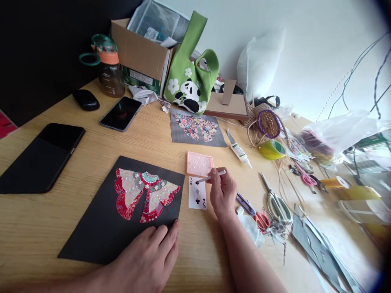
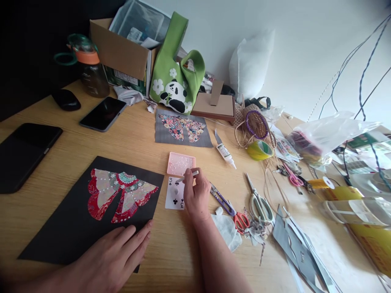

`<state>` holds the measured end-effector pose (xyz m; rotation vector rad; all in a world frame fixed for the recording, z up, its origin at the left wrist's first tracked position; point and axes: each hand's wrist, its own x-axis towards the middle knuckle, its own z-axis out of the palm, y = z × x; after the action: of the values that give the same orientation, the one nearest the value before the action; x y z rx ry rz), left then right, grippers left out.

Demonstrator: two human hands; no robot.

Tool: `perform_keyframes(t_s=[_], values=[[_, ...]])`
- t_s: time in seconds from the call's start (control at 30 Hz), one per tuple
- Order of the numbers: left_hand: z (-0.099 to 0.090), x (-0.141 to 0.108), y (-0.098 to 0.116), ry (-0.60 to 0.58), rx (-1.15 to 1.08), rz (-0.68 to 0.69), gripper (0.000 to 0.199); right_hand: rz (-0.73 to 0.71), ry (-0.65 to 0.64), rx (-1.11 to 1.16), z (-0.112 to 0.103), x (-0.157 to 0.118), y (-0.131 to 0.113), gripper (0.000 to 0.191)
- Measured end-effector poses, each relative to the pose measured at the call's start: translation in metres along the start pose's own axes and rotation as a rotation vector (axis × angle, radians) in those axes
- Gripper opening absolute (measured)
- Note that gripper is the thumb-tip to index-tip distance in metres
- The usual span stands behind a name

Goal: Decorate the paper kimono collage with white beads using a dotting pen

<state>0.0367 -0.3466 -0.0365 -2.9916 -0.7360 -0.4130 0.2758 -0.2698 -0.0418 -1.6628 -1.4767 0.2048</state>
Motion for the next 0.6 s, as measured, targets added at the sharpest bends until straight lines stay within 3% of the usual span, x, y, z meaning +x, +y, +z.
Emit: perform_keyframes(t_s=[0.17, 0.6], values=[[0.0045, -0.0012, -0.0019, 0.009, -0.021, 0.020, 0.032, -0.001, -0.094, 0.019, -0.0018, -0.0033, 0.0046, 0.037], [0.0013, 0.0029, -0.0028, 0.017, 0.005, 0.008, 0.034, 0.007, -0.151, 0.003, 0.0018, -0.0028, 0.0073, 0.034]])
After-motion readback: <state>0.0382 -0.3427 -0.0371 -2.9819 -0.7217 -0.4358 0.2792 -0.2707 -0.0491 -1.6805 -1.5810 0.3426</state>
